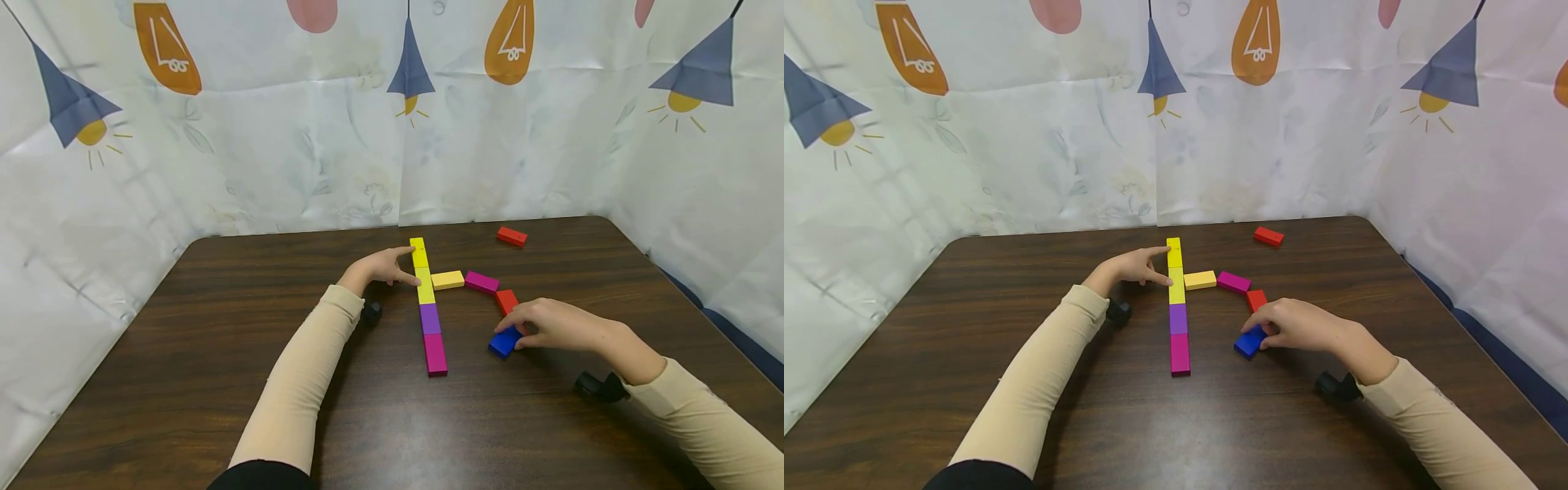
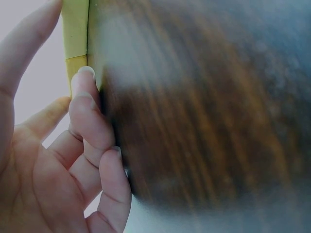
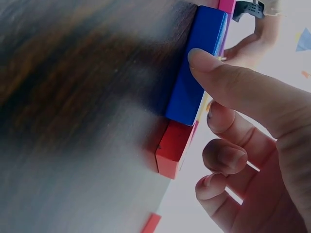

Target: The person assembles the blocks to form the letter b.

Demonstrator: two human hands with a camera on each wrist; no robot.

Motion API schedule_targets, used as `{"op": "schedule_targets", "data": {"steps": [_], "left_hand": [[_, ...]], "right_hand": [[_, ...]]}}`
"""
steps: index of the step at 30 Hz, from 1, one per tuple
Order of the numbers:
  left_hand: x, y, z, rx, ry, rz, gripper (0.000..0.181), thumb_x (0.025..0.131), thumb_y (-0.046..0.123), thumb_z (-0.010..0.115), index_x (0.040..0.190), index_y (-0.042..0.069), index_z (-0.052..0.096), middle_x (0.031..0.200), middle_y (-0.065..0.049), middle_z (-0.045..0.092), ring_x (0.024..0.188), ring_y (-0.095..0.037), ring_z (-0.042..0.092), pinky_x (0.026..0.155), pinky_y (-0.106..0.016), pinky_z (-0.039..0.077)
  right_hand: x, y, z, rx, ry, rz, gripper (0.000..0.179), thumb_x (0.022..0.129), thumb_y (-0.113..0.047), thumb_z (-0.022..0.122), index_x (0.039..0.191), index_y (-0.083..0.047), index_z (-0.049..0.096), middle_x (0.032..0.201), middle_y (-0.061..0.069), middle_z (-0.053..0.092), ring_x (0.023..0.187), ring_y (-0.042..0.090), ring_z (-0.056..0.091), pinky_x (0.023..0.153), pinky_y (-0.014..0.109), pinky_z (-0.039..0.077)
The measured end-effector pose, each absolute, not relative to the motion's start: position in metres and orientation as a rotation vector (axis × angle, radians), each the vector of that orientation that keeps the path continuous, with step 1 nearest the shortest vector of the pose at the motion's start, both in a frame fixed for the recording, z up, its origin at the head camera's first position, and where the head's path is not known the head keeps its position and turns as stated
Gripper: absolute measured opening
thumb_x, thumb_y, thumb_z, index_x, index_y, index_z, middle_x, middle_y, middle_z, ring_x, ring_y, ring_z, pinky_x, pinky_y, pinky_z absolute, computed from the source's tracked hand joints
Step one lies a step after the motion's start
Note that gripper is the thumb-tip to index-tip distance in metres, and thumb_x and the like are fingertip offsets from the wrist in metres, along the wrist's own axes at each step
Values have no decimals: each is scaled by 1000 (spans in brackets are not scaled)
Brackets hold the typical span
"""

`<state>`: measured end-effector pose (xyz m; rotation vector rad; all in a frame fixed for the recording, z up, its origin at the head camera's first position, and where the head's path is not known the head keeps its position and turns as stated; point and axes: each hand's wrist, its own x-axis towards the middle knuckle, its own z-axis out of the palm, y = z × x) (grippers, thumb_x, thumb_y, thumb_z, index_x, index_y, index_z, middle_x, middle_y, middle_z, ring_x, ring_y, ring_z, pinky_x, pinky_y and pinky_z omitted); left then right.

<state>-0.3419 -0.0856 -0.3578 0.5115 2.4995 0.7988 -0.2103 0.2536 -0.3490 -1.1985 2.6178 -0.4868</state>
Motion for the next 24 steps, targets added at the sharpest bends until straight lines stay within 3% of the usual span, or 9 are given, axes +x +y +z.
{"op": "schedule_targets", "data": {"steps": [11, 24], "left_hand": [[-344, -86, -359, 514, 2501, 795, 92, 94, 34, 78, 165, 17, 23, 162, -17, 31, 73, -20, 55, 83, -36, 48], [-343, -85, -359, 502, 2497, 809, 92, 93, 33, 79, 165, 16, 24, 161, -17, 32, 73, -20, 54, 81, -35, 48]], "right_hand": [[-211, 256, -345, -1194, 2599, -563, 39, 90, -17, 82, 127, -13, 72, 79, -16, 47, 76, 3, 49, 64, 24, 42], [-218, 278, -335, -1169, 2661, -739, 30, 92, -11, 78, 121, -8, 74, 90, -12, 61, 74, 5, 52, 63, 25, 48]]}}
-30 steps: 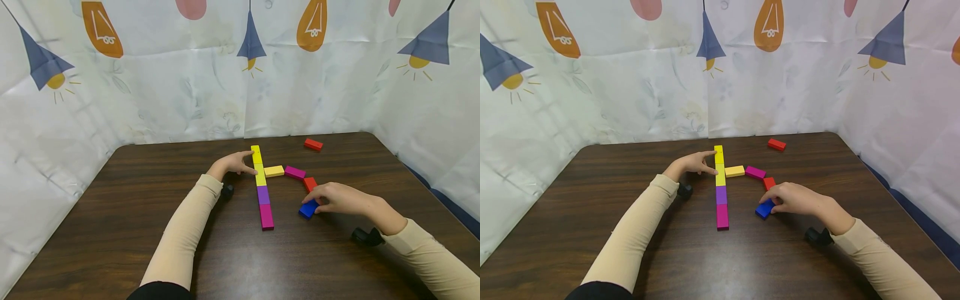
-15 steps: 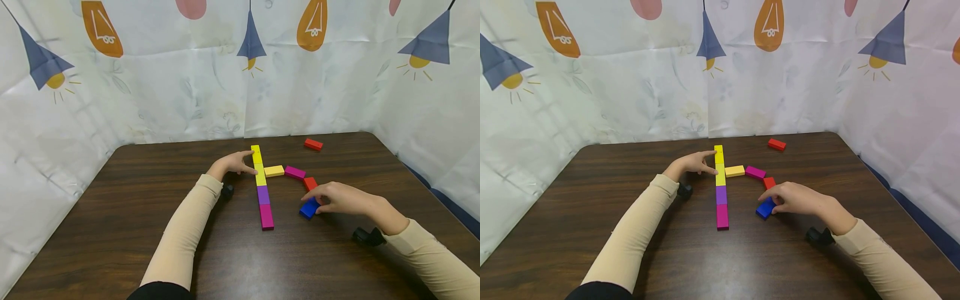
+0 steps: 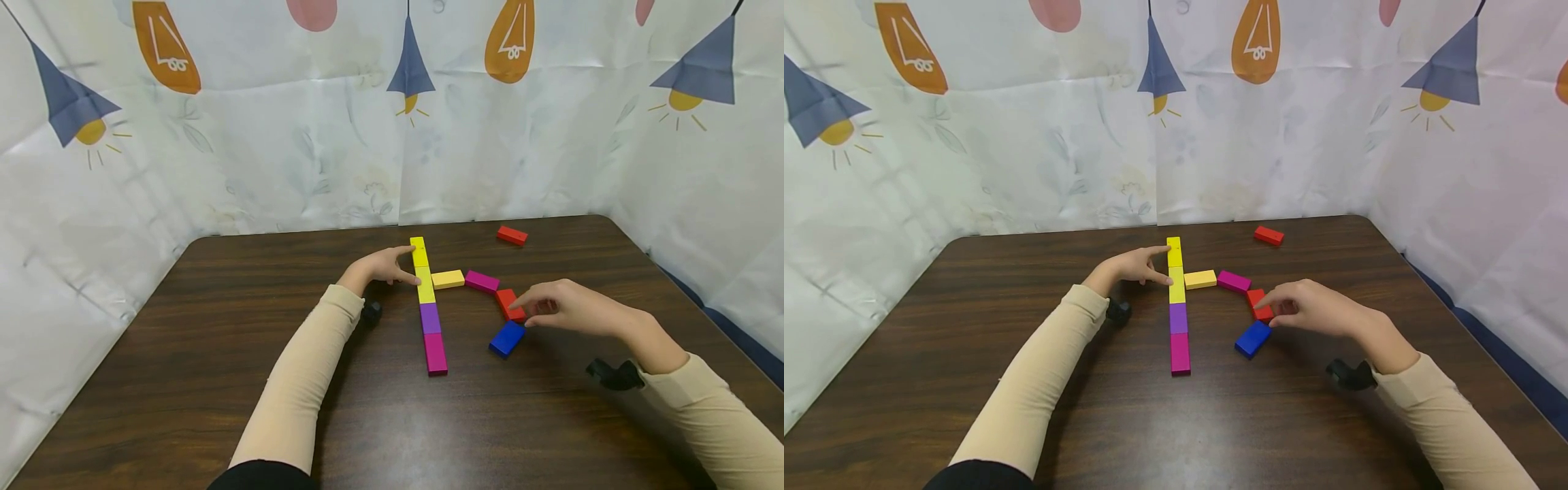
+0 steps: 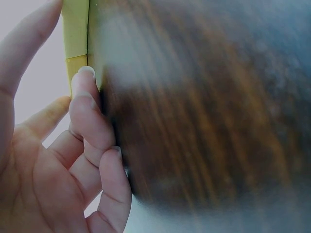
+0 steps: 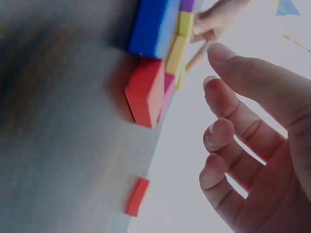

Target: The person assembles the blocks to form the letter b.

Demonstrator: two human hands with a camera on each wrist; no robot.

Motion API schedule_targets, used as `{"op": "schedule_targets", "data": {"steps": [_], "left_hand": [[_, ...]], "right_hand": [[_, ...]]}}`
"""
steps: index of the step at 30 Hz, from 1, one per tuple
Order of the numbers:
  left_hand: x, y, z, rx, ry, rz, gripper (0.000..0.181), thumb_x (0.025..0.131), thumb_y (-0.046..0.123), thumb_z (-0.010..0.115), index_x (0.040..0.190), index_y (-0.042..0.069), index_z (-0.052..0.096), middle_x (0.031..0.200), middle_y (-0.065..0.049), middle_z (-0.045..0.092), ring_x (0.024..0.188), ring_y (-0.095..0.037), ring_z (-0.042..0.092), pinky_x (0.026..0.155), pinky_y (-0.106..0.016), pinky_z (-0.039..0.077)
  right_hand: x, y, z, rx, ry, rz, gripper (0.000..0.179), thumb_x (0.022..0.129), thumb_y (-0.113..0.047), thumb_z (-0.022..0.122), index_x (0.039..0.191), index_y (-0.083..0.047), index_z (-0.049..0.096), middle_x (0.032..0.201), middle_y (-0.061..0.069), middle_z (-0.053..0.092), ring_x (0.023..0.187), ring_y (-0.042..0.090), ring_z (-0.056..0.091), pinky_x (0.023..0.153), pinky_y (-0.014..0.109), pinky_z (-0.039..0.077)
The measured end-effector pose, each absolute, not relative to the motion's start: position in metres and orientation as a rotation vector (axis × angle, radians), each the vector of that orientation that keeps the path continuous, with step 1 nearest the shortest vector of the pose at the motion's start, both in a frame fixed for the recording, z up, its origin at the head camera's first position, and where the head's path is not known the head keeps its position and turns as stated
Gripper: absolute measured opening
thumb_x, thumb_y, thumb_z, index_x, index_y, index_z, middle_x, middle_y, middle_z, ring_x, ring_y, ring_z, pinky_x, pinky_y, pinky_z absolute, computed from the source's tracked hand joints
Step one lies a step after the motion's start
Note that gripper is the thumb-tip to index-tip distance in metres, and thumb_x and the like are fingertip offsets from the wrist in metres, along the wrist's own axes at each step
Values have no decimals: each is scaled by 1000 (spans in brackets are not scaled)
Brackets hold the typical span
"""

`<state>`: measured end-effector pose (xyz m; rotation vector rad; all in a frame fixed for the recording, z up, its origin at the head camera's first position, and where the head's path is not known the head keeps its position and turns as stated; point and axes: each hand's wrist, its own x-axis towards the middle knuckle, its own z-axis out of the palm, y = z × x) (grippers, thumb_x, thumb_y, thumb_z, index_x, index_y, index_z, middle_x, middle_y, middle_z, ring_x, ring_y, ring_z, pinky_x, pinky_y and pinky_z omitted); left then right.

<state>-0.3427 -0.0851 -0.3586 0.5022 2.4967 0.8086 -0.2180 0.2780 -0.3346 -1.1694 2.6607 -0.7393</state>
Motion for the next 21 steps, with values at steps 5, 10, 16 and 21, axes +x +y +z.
{"op": "schedule_targets", "data": {"steps": [5, 10, 16, 21], "left_hand": [[-344, -85, -359, 495, 2491, 820, 92, 93, 33, 79, 165, 16, 24, 161, -17, 32, 78, -21, 56, 84, -35, 48], [-343, -87, -359, 493, 2486, 834, 92, 93, 33, 79, 165, 17, 23, 162, -17, 30, 76, -20, 55, 81, -34, 48], [-340, -86, -357, 489, 2483, 830, 92, 93, 33, 78, 165, 17, 23, 163, -18, 28, 79, -22, 57, 86, -36, 48], [-340, -85, -357, 482, 2476, 834, 92, 93, 33, 79, 165, 17, 23, 164, -18, 28, 84, -25, 59, 91, -39, 48]], "right_hand": [[-223, 285, -327, -1068, 2717, -874, 28, 94, -9, 75, 122, -7, 73, 99, -6, 70, 78, 9, 61, 66, 27, 51], [-231, 290, -326, -1054, 2802, -995, 24, 94, -5, 75, 118, -11, 75, 98, -2, 73, 78, 11, 64, 65, 27, 51], [-248, 301, -333, -935, 2910, -1130, 22, 96, -3, 71, 117, -10, 75, 98, 2, 74, 80, 16, 64, 68, 24, 50], [-265, 308, -337, -771, 2918, -1272, 21, 99, -8, 69, 120, -6, 74, 100, -3, 73, 83, 15, 64, 69, 26, 51]]}}
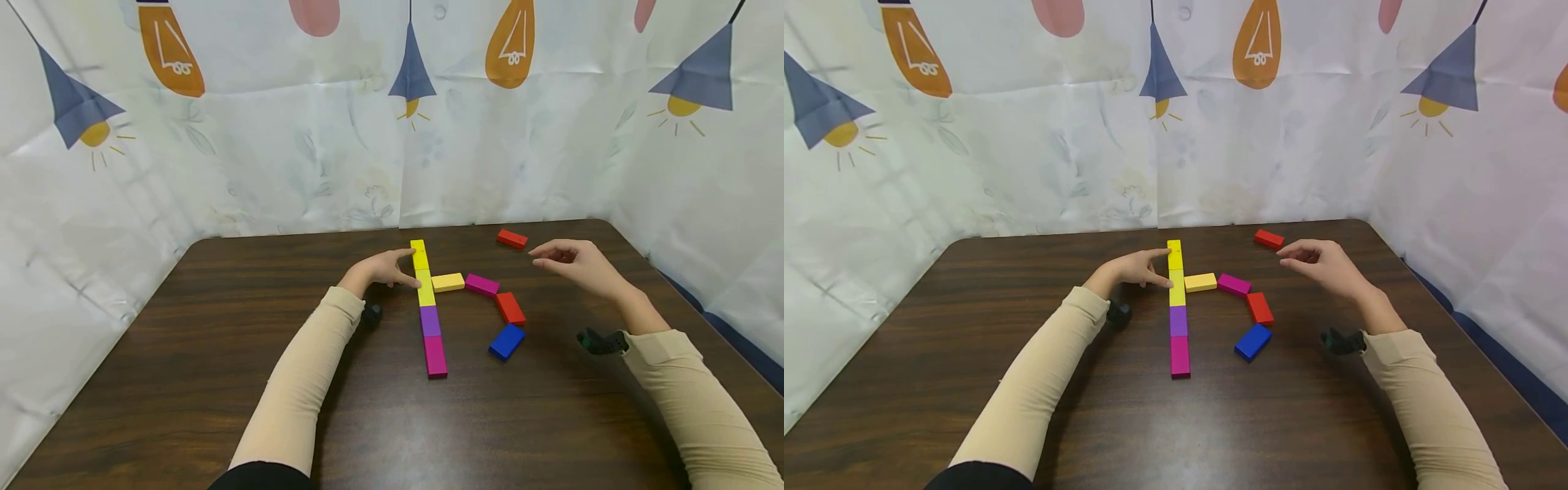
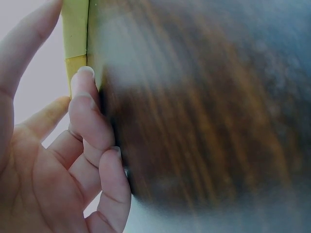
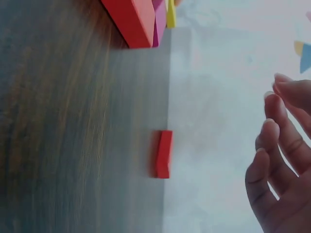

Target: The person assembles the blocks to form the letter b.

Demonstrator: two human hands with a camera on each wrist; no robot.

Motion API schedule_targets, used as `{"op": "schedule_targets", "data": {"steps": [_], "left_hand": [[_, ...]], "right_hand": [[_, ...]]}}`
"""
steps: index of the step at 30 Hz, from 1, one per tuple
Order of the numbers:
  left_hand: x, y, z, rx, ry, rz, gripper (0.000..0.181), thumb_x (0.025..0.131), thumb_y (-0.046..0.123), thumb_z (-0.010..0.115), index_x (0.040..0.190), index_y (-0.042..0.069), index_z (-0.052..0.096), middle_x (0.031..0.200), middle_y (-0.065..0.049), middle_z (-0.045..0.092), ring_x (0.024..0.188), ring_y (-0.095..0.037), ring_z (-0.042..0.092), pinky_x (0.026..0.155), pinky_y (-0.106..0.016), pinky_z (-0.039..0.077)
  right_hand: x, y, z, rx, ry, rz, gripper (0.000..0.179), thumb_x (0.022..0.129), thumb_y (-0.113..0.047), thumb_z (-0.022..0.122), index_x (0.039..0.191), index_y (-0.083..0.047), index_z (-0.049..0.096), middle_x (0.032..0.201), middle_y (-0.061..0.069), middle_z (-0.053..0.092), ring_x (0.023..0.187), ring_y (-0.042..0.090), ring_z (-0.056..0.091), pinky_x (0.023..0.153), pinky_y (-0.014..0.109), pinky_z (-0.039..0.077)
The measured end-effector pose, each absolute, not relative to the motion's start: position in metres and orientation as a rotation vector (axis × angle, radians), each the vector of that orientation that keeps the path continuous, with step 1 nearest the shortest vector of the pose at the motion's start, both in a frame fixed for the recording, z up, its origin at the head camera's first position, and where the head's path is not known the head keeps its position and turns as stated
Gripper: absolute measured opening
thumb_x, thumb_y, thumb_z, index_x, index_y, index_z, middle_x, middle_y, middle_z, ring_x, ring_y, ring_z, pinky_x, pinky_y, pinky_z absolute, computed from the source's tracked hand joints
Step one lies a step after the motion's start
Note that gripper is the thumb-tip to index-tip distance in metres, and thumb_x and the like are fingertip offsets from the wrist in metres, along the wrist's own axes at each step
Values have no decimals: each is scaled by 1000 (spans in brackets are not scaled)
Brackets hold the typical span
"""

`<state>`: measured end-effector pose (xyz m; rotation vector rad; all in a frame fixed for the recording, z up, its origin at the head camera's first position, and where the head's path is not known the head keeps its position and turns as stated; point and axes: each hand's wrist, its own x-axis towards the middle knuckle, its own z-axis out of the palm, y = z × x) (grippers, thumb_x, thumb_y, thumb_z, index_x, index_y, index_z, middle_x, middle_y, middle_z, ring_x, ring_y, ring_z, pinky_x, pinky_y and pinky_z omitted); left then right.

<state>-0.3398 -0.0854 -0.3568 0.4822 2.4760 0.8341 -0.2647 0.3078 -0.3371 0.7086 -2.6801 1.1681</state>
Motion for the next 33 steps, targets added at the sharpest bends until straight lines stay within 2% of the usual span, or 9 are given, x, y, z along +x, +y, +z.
{"op": "schedule_targets", "data": {"steps": [5, 8, 14, 20, 27, 33], "left_hand": [[-340, -85, -356, 478, 2477, 832, 93, 93, 33, 79, 165, 17, 23, 163, -17, 29, 85, -25, 59, 90, -38, 48], [-340, -85, -356, 478, 2482, 826, 93, 93, 33, 79, 165, 17, 24, 163, -17, 29, 84, -24, 59, 90, -38, 48], [-340, -86, -357, 488, 2489, 822, 93, 93, 33, 79, 165, 17, 24, 161, -18, 31, 80, -23, 57, 90, -39, 47], [-341, -86, -359, 511, 2485, 814, 93, 93, 33, 79, 165, 16, 22, 162, -17, 30, 79, -23, 57, 95, -40, 45], [-343, -85, -360, 499, 2478, 817, 94, 93, 33, 79, 165, 17, 22, 163, -17, 29, 83, -24, 60, 98, -41, 45], [-343, -86, -359, 499, 2484, 813, 93, 93, 33, 79, 165, 17, 23, 164, -16, 29, 81, -25, 59, 99, -41, 44]], "right_hand": [[-278, 312, -342, 621, -2662, 1262, 24, 100, -11, 68, 122, -1, 72, 100, -7, 72, 85, 13, 64, 71, 25, 51], [-283, 312, -344, 573, -2669, 1292, 26, 101, -16, 68, 122, 0, 71, 101, -2, 72, 86, 14, 63, 73, 25, 51], [-300, 316, -348, 446, -2726, 1320, 36, 103, -24, 66, 128, 3, 67, 101, -1, 70, 87, 23, 61, 73, 29, 53], [-319, 318, -359, 328, -2736, 1355, 44, 104, -25, 64, 133, 8, 62, 113, 14, 67, 91, 21, 62, 78, 29, 55], [-339, 315, -367, 196, -2878, 1449, 51, 105, -23, 62, 142, 10, 51, 119, 19, 61, 93, 18, 62, 78, 22, 55], [-351, 312, -370, 160, -2942, 1490, 62, 102, -21, 66, 149, 11, 41, 117, 25, 58, 90, 18, 63, 76, 24, 56]]}}
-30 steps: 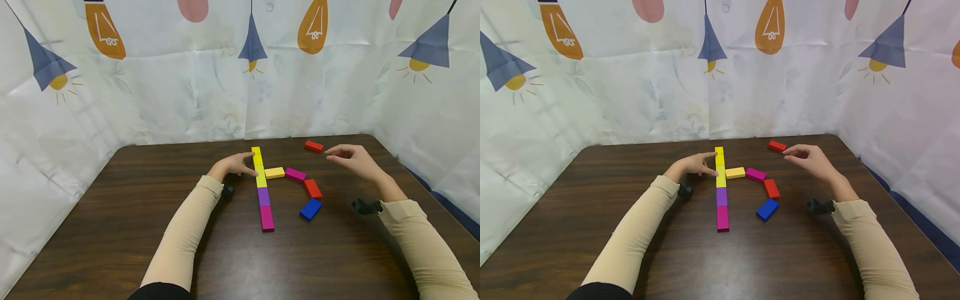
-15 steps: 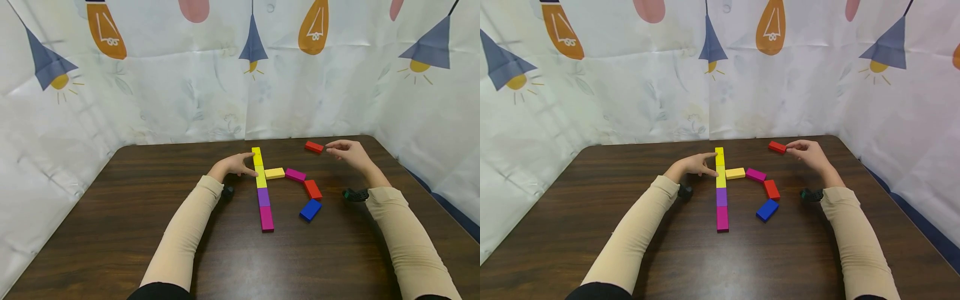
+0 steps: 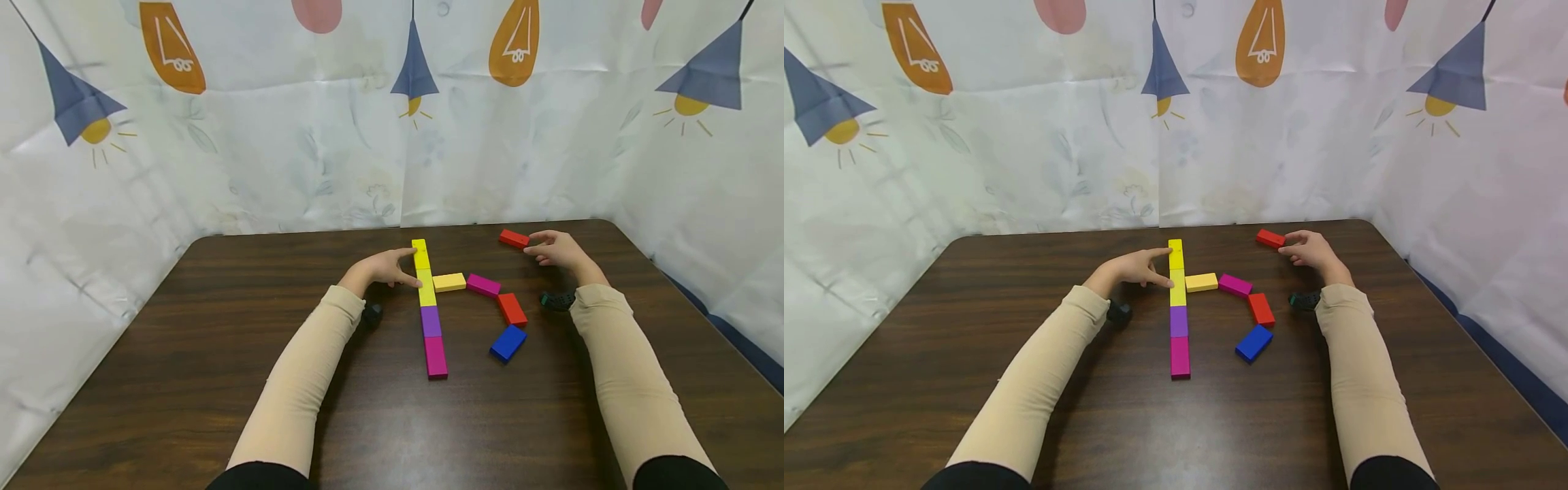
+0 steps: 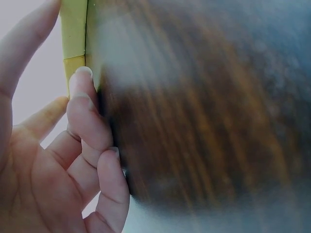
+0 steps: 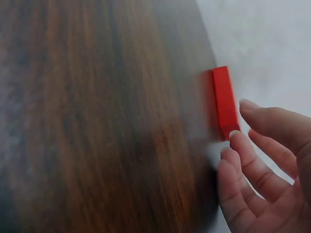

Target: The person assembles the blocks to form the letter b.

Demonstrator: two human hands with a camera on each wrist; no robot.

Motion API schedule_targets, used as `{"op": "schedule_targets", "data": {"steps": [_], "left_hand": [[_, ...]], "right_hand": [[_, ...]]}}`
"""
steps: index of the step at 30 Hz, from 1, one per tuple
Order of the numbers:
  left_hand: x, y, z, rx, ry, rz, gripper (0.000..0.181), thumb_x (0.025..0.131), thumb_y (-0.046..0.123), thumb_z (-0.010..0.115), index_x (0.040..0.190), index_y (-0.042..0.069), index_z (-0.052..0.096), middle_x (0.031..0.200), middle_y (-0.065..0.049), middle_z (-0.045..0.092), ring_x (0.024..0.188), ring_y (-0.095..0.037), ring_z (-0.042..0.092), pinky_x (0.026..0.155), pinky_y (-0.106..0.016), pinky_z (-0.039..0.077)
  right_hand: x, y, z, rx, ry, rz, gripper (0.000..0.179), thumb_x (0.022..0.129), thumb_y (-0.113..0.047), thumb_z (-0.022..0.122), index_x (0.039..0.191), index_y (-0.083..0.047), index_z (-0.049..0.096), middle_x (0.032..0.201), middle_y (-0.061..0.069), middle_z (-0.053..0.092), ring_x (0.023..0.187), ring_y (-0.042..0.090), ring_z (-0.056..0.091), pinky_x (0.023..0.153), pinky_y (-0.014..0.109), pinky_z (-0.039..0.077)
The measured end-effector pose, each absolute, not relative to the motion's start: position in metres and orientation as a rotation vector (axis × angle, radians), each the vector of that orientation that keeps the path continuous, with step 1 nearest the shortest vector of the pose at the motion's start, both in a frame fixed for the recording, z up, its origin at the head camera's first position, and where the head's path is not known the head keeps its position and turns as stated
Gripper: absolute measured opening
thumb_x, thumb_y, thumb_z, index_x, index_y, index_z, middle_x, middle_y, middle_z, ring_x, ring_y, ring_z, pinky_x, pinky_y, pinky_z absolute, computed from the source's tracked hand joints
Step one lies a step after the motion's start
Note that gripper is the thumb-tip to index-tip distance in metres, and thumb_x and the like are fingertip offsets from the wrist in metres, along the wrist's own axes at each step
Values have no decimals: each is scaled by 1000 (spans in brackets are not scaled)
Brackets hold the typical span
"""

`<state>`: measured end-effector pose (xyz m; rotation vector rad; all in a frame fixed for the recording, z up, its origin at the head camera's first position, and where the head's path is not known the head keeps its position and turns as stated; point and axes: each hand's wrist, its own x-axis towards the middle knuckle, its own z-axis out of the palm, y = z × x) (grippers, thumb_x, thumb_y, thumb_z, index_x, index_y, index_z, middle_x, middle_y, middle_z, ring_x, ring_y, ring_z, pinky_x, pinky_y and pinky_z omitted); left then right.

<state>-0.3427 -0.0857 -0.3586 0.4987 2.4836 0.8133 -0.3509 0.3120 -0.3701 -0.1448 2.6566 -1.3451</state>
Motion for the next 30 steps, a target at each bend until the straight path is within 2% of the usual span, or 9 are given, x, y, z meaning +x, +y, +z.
{"op": "schedule_targets", "data": {"steps": [6, 12, 19, 21, 26, 30], "left_hand": [[-343, -87, -358, 502, 2489, 812, 94, 93, 33, 80, 165, 17, 23, 162, -16, 31, 79, -23, 58, 97, -41, 45], [-343, -89, -357, 506, 2488, 813, 93, 94, 33, 78, 166, 17, 22, 164, -16, 28, 81, -24, 59, 95, -41, 46], [-343, -89, -357, 507, 2489, 805, 93, 93, 34, 78, 165, 17, 22, 164, -17, 28, 76, -22, 57, 94, -40, 46], [-343, -89, -357, 502, 2489, 804, 93, 93, 34, 78, 165, 17, 22, 163, -17, 28, 74, -21, 55, 94, -39, 46], [-342, -89, -357, 504, 2487, 804, 93, 93, 34, 79, 166, 17, 22, 161, -17, 31, 70, -19, 53, 93, -39, 45], [-341, -87, -357, 515, 2481, 810, 93, 93, 34, 78, 166, 17, 21, 162, -17, 30, 73, -20, 54, 93, -40, 46]], "right_hand": [[-362, 310, -373, -139, 2634, -1353, 75, 98, -29, 71, 153, 8, 36, 113, 24, 58, 86, 22, 58, 71, 26, 53], [-367, 302, -368, -97, 2681, -1201, 72, 102, -21, 65, 156, 10, 28, 122, 29, 55, 82, 19, 53, 69, 28, 50], [-371, 301, -368, -91, 2714, -1107, 67, 103, -18, 63, 154, 11, 32, 100, 17, 57, 74, 18, 52, 67, 27, 50], [-371, 300, -368, -90, 2731, -1084, 64, 103, -19, 62, 152, 11, 34, 102, 19, 57, 76, 19, 55, 68, 28, 51], [-373, 297, -368, -58, 2772, -1025, 61, 103, -22, 63, 149, 10, 40, 118, 29, 55, 84, 24, 60, 70, 30, 54], [-375, 296, -369, -23, 2806, -979, 58, 102, -23, 64, 146, 10, 45, 122, 31, 53, 87, 29, 59, 71, 32, 54]]}}
